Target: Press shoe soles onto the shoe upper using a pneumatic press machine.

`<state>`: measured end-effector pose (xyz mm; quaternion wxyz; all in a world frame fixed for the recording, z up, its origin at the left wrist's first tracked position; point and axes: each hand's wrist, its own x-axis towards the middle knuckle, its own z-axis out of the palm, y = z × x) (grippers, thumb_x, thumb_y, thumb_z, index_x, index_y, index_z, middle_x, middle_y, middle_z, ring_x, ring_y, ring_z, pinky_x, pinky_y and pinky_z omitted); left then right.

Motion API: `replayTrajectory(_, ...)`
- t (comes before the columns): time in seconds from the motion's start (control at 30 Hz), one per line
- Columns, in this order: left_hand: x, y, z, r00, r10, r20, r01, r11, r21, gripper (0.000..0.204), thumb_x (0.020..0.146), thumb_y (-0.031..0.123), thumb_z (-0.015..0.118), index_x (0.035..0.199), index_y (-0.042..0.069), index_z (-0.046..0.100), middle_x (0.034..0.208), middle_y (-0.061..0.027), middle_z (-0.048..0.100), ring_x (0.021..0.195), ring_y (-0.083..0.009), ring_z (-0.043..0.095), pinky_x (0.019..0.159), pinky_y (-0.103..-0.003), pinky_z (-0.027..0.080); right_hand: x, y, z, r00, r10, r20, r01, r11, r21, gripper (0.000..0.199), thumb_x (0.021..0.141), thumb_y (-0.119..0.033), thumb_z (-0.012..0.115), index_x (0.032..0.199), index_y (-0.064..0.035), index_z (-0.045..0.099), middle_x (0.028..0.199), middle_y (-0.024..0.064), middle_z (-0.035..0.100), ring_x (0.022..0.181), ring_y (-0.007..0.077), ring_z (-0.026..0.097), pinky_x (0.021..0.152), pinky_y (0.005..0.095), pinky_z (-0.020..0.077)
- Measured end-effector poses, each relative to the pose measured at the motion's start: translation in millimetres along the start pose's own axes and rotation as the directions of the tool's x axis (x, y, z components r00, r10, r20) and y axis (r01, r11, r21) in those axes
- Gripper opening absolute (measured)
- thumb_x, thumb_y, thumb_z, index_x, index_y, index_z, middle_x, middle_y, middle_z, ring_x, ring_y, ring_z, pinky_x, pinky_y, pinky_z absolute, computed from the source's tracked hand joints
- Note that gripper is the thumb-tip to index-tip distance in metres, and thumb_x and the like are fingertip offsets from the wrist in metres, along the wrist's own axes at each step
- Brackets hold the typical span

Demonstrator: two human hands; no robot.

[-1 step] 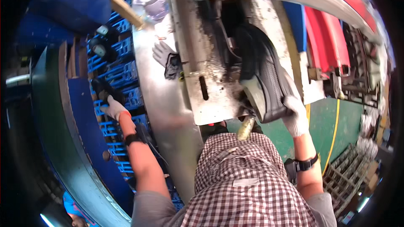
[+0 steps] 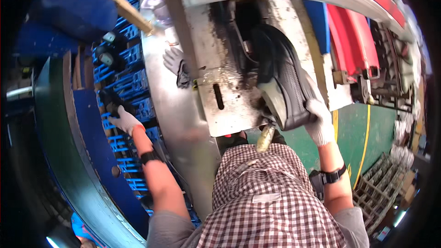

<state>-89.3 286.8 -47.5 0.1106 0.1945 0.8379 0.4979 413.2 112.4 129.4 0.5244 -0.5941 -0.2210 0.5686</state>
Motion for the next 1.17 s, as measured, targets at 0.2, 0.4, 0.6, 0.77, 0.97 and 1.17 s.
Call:
replayTrajectory(0.2, -103, 152, -28, 0.730, 0.606, 0.316, -0.327, 0.715, -0.618, 0.059, 0.097, 0.009, 0.064, 0.151, -0.006, 0.046, 0.151, -0.0192, 0.055, 0.143, -0.0273, 0.050, 0.122, -0.041, 0.034, 68, -28, 35, 0.958, -0.270, 0.102, 0.288, 0.909, -0.301, 0.080, 0.091, -0.031, 0.065, 0.159, 0.0009, 0.039, 0.162, 0.0192, 0.042, 0.150, 0.0299, 0.040, 0.125, 0.0401, 0.0287)
replayTrajectory(0.4, -201, 346, -48, 0.397, 0.916, 0.061, -0.511, 0.275, -0.814, 0.054, 0.103, 0.008, 0.058, 0.151, -0.011, 0.041, 0.145, -0.0268, 0.056, 0.138, -0.0322, 0.054, 0.119, -0.039, 0.041, 170, -14, 69, 0.817, -0.552, 0.169, 0.305, 0.165, -0.938, 0.073, 0.083, -0.041, 0.075, 0.151, -0.0263, 0.054, 0.143, 0.0308, 0.050, 0.134, 0.0476, 0.050, 0.112, 0.0494, 0.0455)
replayTrajectory(0.6, -253, 436, -69, -0.097, 0.933, 0.348, -0.791, 0.140, -0.596, 0.045, 0.097, 0.014, 0.063, 0.140, 0.001, 0.060, 0.137, -0.0150, 0.065, 0.127, -0.0238, 0.060, 0.108, -0.035, 0.046, 158, -7, 100, 0.829, -0.505, 0.240, 0.285, 0.013, -0.958, 0.072, 0.080, -0.039, 0.077, 0.148, -0.0279, 0.056, 0.126, 0.0202, 0.053, 0.114, 0.0392, 0.059, 0.094, 0.0451, 0.0541)
replayTrajectory(0.77, -260, 476, -46, -0.432, 0.829, 0.355, -0.775, -0.139, -0.617, 0.048, 0.098, 0.020, 0.058, 0.140, -0.002, 0.056, 0.141, -0.0209, 0.060, 0.132, -0.0321, 0.056, 0.115, -0.040, 0.041, 157, 2, 98, 0.837, -0.513, 0.192, 0.270, 0.081, -0.959, 0.072, 0.080, -0.039, 0.077, 0.148, -0.0276, 0.055, 0.131, 0.0210, 0.052, 0.115, 0.0388, 0.059, 0.095, 0.0457, 0.0543)
replayTrajectory(0.97, -273, 503, -38, -0.461, 0.632, 0.622, -0.766, 0.070, -0.639, 0.034, 0.103, 0.032, 0.060, 0.112, 0.001, 0.070, 0.073, -0.0064, 0.067, 0.065, -0.0159, 0.060, 0.064, -0.031, 0.050, 158, -3, 97, 0.874, -0.454, 0.176, 0.242, 0.090, -0.966, 0.077, 0.081, -0.045, 0.076, 0.151, -0.0245, 0.052, 0.132, 0.0222, 0.053, 0.119, 0.0402, 0.058, 0.099, 0.0468, 0.0524)
replayTrajectory(1.17, -299, 488, -68, -0.427, 0.486, 0.762, -0.849, 0.075, -0.524, 0.040, 0.100, 0.035, 0.056, 0.123, 0.004, 0.067, 0.095, -0.0171, 0.073, 0.092, -0.0322, 0.071, 0.085, -0.042, 0.055, 140, -19, 56, 0.865, -0.399, 0.304, 0.395, 0.166, -0.904, 0.086, 0.084, -0.055, 0.073, 0.156, -0.0168, 0.046, 0.163, 0.0238, 0.037, 0.136, 0.0452, 0.050, 0.114, 0.0468, 0.0432)
